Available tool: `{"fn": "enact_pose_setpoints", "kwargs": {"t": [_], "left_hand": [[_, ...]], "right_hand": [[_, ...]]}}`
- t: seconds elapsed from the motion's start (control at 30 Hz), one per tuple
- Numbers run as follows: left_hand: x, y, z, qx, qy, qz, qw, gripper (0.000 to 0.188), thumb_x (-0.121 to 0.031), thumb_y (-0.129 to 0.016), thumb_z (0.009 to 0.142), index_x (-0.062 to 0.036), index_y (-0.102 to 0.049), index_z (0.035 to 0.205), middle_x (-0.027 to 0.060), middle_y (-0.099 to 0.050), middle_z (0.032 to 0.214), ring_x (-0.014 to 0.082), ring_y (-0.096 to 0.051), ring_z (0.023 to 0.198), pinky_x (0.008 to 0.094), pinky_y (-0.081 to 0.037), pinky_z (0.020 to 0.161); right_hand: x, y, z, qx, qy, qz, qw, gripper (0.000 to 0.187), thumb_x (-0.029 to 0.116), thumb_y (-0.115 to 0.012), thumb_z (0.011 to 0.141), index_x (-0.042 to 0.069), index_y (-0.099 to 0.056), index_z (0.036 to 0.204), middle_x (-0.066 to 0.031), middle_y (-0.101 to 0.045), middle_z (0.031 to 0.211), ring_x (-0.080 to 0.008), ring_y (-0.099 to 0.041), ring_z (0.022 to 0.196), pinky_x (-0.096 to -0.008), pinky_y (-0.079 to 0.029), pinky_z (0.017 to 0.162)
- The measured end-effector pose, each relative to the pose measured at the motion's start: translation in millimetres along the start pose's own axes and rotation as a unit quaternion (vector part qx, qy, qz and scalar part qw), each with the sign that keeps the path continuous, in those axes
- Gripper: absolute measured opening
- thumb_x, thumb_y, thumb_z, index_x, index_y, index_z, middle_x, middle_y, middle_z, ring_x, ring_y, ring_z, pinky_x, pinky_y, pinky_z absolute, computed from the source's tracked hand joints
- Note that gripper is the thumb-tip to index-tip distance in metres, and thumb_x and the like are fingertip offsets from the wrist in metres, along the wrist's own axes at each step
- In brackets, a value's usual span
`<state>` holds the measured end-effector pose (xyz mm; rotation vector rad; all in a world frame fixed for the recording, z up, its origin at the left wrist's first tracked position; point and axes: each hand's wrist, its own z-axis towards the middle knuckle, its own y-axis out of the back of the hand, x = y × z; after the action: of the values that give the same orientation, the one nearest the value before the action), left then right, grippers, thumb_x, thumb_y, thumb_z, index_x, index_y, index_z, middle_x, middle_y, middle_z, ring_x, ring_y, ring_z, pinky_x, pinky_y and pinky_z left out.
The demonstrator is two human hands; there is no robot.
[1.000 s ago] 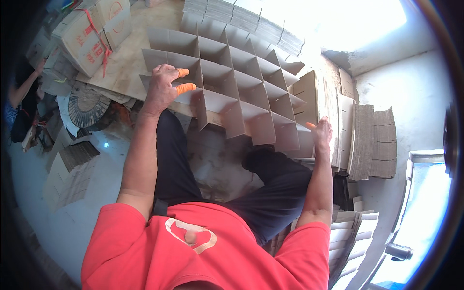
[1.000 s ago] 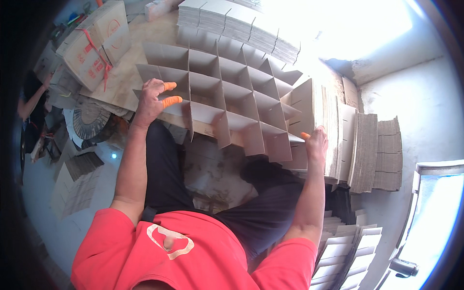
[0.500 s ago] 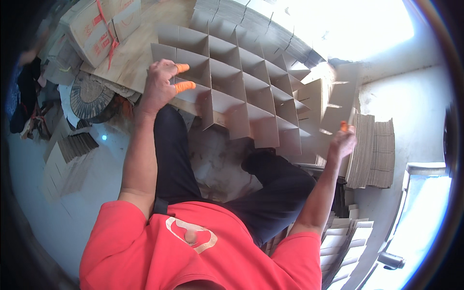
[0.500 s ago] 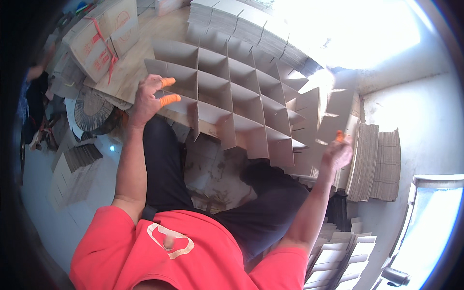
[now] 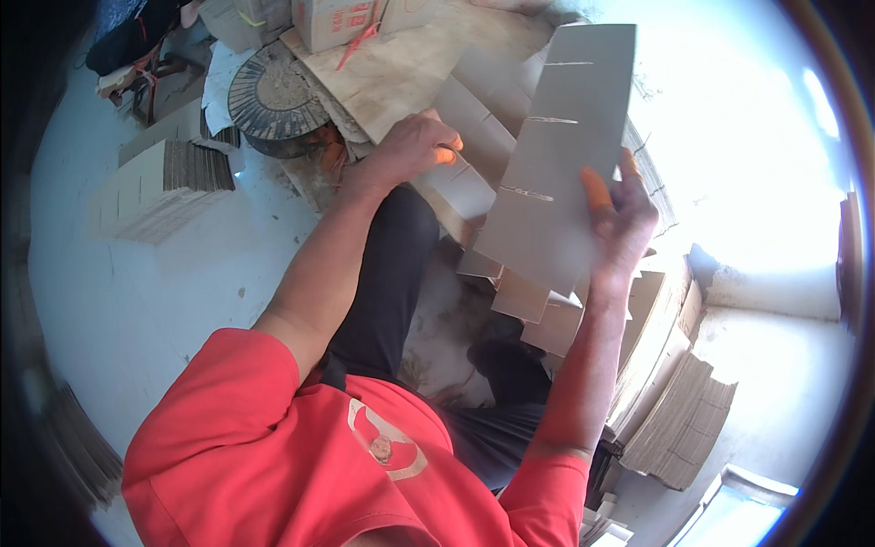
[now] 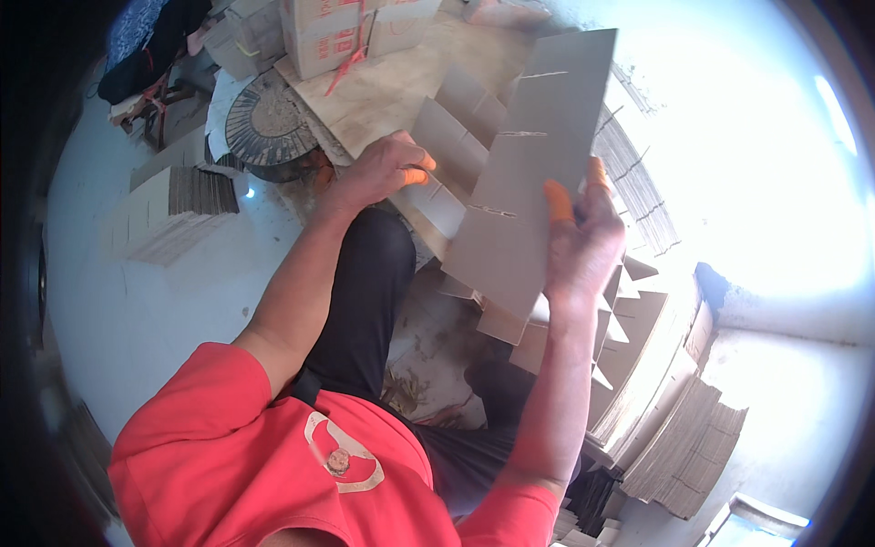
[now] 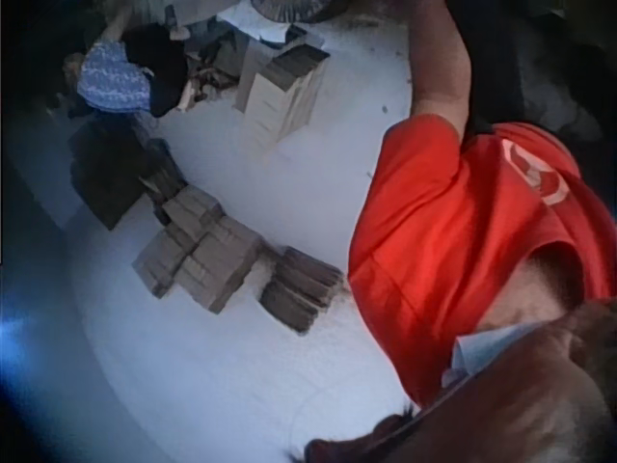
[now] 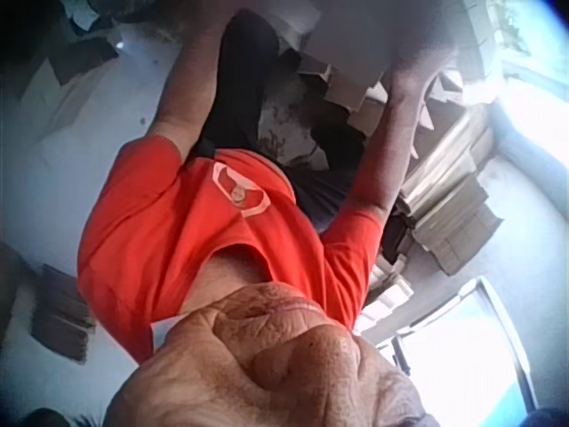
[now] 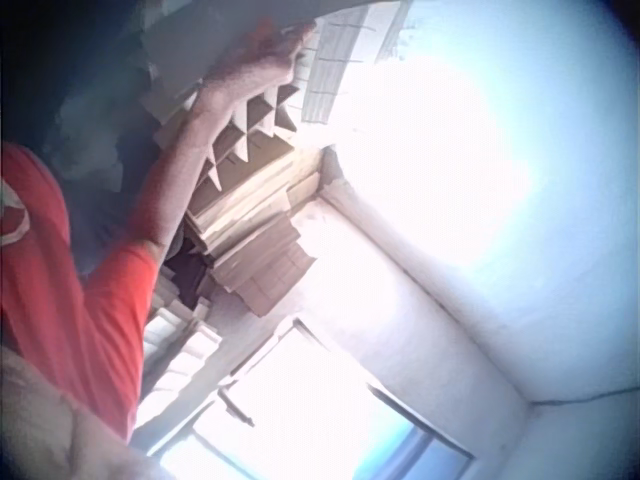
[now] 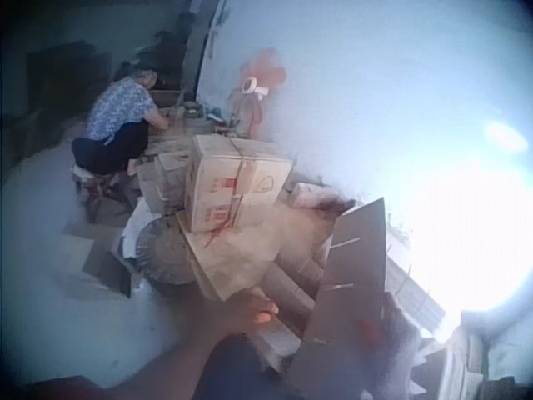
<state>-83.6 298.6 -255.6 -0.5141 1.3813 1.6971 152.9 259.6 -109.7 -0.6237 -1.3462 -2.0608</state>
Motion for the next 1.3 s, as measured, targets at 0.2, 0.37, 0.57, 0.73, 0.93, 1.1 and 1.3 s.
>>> {"fn": "enact_pose_setpoints", "kwargs": {"t": [0.2, 0.37, 0.57, 0.73, 0.93, 1.1, 1.3], "left_hand": [[17, -12, 2, -0.021, -0.041, 0.012, 0.999, 0.015, -0.008, -0.072, 0.07, -0.0074, -0.07, 0.085, 0.0085, -0.063, 0.08, 0.0245, -0.06, 0.081, 0.0353, -0.049, 0.069], [16, -11, 4, -0.016, -0.048, 0.022, 0.998, 0.012, -0.011, -0.07, 0.07, -0.0096, -0.07, 0.082, 0.0064, -0.063, 0.076, 0.0238, -0.06, 0.081, 0.0352, -0.049, 0.069], [14, -14, 4, -0.039, -0.033, 0.007, 0.999, 0.011, -0.011, -0.07, 0.069, -0.0096, -0.069, 0.081, 0.007, -0.063, 0.074, 0.0241, -0.059, 0.081, 0.0355, -0.049, 0.069], [12, -10, 3, -0.019, -0.021, 0.002, 1.0, 0.009, -0.01, -0.068, 0.071, -0.0095, -0.069, 0.08, 0.0085, -0.062, 0.075, 0.0252, -0.06, 0.082, 0.0366, -0.049, 0.07], [10, -10, 3, -0.026, -0.016, 0.005, 1.0, 0.008, -0.01, -0.067, 0.072, -0.0084, -0.069, 0.08, 0.0095, -0.06, 0.077, 0.0268, -0.06, 0.081, 0.0371, -0.049, 0.071], [6, -8, 4, -0.023, -0.024, 0.005, 0.999, 0.01, -0.01, -0.068, 0.071, -0.0089, -0.068, 0.081, 0.01, -0.058, 0.077, 0.0278, -0.06, 0.083, 0.0377, -0.049, 0.072], [8, -9, 5, -0.007, -0.008, 0.007, 1.0, 0.011, -0.008, -0.064, 0.072, -0.0099, -0.069, 0.081, 0.0137, -0.06, 0.082, 0.0307, -0.061, 0.087, 0.0413, -0.05, 0.076]], "right_hand": [[17, -43, 20, 0.044, -0.022, -0.073, 0.996, 0.049, 0.004, -0.068, 0.082, -0.006, -0.052, 0.128, -0.0089, -0.049, 0.056, -0.0085, -0.04, 0.051, -0.0252, -0.04, 0.052], [23, -63, 28, 0.055, -0.019, -0.095, 0.994, 0.048, 0.005, -0.069, 0.081, -0.005, -0.054, 0.126, -0.0063, -0.048, 0.057, -0.01, -0.043, 0.052, -0.0262, -0.041, 0.053], [18, -73, 35, 0.061, 0.018, -0.136, 0.989, 0.049, 0.009, -0.073, 0.08, -0.002, -0.057, 0.124, 0.0006, -0.043, 0.054, -0.0063, -0.037, 0.051, -0.0242, -0.038, 0.05], [28, -67, 35, 0.118, 0.01, -0.142, 0.983, 0.041, 0.009, -0.07, 0.082, -0.002, -0.06, 0.12, -0.0008, -0.045, 0.053, -0.006, -0.038, 0.051, -0.0257, -0.036, 0.047], [33, -72, 25, 0.072, 0.001, -0.112, 0.991, 0.037, 0.004, -0.064, 0.083, -0.009, -0.056, 0.117, -0.0171, -0.047, 0.054, -0.0226, -0.045, 0.046, -0.0339, -0.043, 0.053], [10, -79, 21, 0.094, 0.032, -0.157, 0.983, 0.038, 0.004, -0.065, 0.083, -0.009, -0.056, 0.117, -0.0202, -0.053, 0.061, -0.0245, -0.054, 0.051, -0.0339, -0.044, 0.054], [21, -82, 19, 0.066, 0.043, -0.149, 0.986, 0.037, 0.006, -0.064, 0.083, -0.009, -0.056, 0.116, -0.0236, -0.058, 0.069, -0.0316, -0.061, 0.058, -0.0369, -0.046, 0.057]]}}
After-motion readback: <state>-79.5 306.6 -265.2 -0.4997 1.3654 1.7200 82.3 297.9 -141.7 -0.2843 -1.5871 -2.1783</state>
